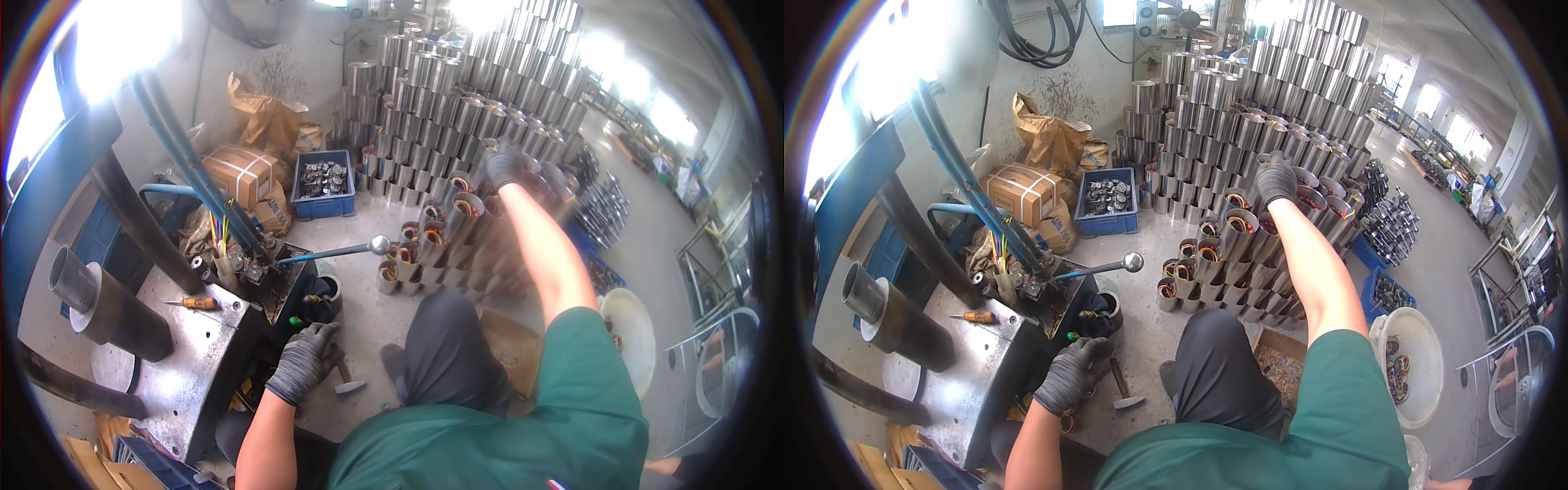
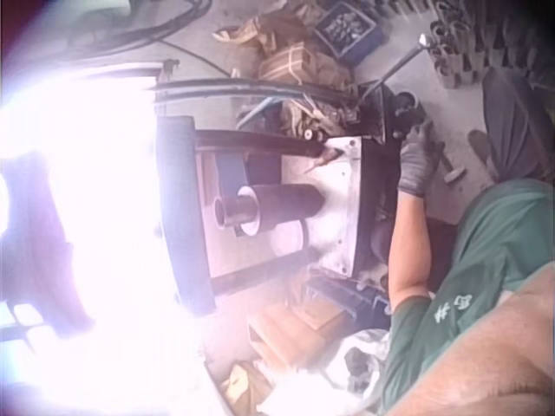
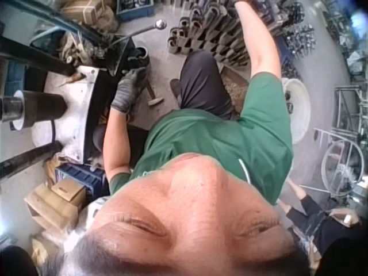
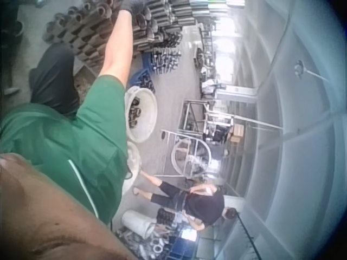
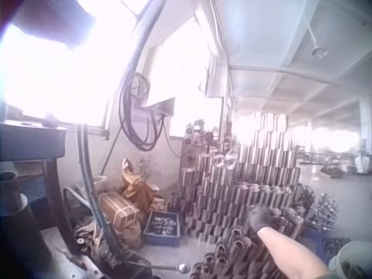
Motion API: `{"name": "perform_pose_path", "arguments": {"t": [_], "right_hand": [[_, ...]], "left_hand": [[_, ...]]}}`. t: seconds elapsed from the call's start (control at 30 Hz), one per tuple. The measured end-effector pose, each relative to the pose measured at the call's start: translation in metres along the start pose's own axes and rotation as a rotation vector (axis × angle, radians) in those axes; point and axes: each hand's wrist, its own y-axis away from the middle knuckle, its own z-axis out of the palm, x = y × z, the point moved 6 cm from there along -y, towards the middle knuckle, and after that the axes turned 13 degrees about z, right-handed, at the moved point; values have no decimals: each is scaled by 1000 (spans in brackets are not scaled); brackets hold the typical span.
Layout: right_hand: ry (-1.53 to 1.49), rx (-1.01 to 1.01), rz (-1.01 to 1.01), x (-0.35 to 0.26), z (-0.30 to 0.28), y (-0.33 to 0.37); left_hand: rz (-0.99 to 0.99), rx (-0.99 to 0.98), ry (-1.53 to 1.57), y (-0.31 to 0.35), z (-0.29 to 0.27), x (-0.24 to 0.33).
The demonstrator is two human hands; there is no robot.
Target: Operating a hydraulic press to assemble or shape metal cylinders containing electrical coils.
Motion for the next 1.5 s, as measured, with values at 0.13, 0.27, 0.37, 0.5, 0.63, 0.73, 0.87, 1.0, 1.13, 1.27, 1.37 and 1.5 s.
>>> {"name": "perform_pose_path", "arguments": {"t": [0.13, 0.27, 0.37, 0.5, 0.63, 0.73, 0.87, 1.0, 1.13, 1.27, 1.37, 1.5], "right_hand": [[-21, -293, -66, 10, 31, -23], [124, -303, -135, 7, 52, -41], [141, -322, -171, 2, 48, -38], [52, -272, -307, -3, 0, -28], [-240, -324, -389, 18, -82, -15], [-446, -586, -324, 69, -141, 5], [9, -370, -601, 159, -221, 50], [135, -688, -321, 288, -264, 83], [301, -817, 109, 435, -288, 107], [531, -917, 296, 564, -288, 130], [722, -932, 372, 637, -275, 143], [744, -844, 529, 702, -268, 169]], "left_hand": [[-11, -62, 40, 2, 8, -5], [-21, -74, 59, 3, 11, -7], [-18, -70, 16, 1, 12, -7], [-101, -136, 77, -1, 24, -14], [-111, -140, 144, -2, 40, -24], [-154, -162, 216, 3, 58, -38], [-148, -241, 192, 13, 89, -57], [-220, -262, 338, 32, 124, -82], [-244, -280, 365, 54, 153, -108], [-438, -294, 496, 74, 168, -129], [-477, -335, 453, 79, 161, -122], [-625, -313, 451, 81, 144, -104]]}}
